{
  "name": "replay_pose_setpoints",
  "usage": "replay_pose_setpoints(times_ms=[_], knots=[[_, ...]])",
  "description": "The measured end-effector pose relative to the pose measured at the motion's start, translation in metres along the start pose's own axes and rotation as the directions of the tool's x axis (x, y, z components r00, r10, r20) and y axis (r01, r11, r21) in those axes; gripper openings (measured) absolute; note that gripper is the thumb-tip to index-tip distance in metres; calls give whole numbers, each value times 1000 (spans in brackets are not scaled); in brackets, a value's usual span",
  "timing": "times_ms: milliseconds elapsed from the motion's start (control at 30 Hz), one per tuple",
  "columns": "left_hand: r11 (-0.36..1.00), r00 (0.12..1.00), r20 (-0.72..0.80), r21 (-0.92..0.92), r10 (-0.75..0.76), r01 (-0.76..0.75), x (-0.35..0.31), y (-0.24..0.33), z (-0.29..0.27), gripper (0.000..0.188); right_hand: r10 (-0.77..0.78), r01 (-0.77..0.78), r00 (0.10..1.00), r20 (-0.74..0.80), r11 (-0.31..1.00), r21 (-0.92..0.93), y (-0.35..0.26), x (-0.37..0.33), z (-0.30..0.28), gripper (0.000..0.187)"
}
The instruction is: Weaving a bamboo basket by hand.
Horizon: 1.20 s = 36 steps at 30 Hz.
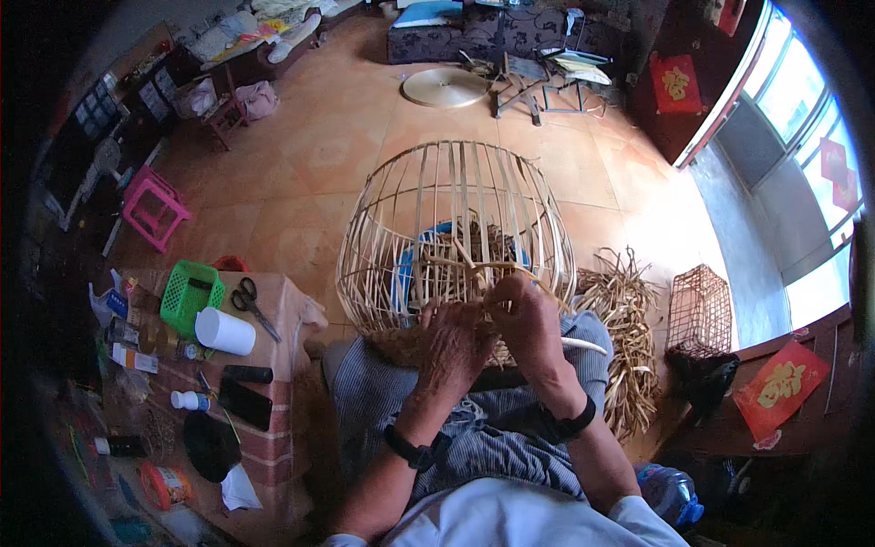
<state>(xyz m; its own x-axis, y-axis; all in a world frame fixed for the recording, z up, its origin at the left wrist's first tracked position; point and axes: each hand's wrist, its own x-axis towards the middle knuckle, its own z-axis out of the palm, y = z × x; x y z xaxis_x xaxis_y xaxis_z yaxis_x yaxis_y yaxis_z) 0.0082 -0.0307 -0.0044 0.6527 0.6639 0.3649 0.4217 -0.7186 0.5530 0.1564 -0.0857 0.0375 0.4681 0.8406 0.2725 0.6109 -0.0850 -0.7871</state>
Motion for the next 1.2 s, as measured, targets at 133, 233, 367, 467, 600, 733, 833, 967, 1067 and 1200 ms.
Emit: replay_pose_setpoints(times_ms=[133,233,367,467,600,733,833,967,1067,1200], knots=[[999,999,32,30,-42,41,2,-4,6,57,212,-214,977,33,956,200,14,-27,-14,19],[996,996,66,70,-58,53,4,-6,5,59,308,-345,937,166,731,589,49,-56,-23,26],[999,990,137,-46,-16,23,4,-3,-10,56,375,-471,874,310,488,735,66,-41,-40,29],[992,987,162,-129,21,0,11,-9,-27,50,399,-477,864,308,447,757,59,-16,-40,27],[979,993,121,-202,1,24,5,-14,-39,40,309,-453,885,348,401,796,41,-7,-35,35],[926,992,-56,-368,-117,88,-4,-25,-56,32,139,-222,957,253,915,338,48,-34,-20,40],[870,949,-133,-451,-286,199,-19,-53,-72,26,-95,63,982,166,980,190,59,-50,-2,28],[754,880,-179,-606,-439,253,-34,-75,-96,21,364,-511,859,360,561,651,70,-48,-17,25],[731,844,-256,-649,-472,212,-45,-99,-103,20,434,-401,847,306,145,904,94,-58,-19,33],[677,784,-293,-706,-547,208,-67,-130,-101,17,338,-588,783,523,676,444,66,-57,-36,38]])
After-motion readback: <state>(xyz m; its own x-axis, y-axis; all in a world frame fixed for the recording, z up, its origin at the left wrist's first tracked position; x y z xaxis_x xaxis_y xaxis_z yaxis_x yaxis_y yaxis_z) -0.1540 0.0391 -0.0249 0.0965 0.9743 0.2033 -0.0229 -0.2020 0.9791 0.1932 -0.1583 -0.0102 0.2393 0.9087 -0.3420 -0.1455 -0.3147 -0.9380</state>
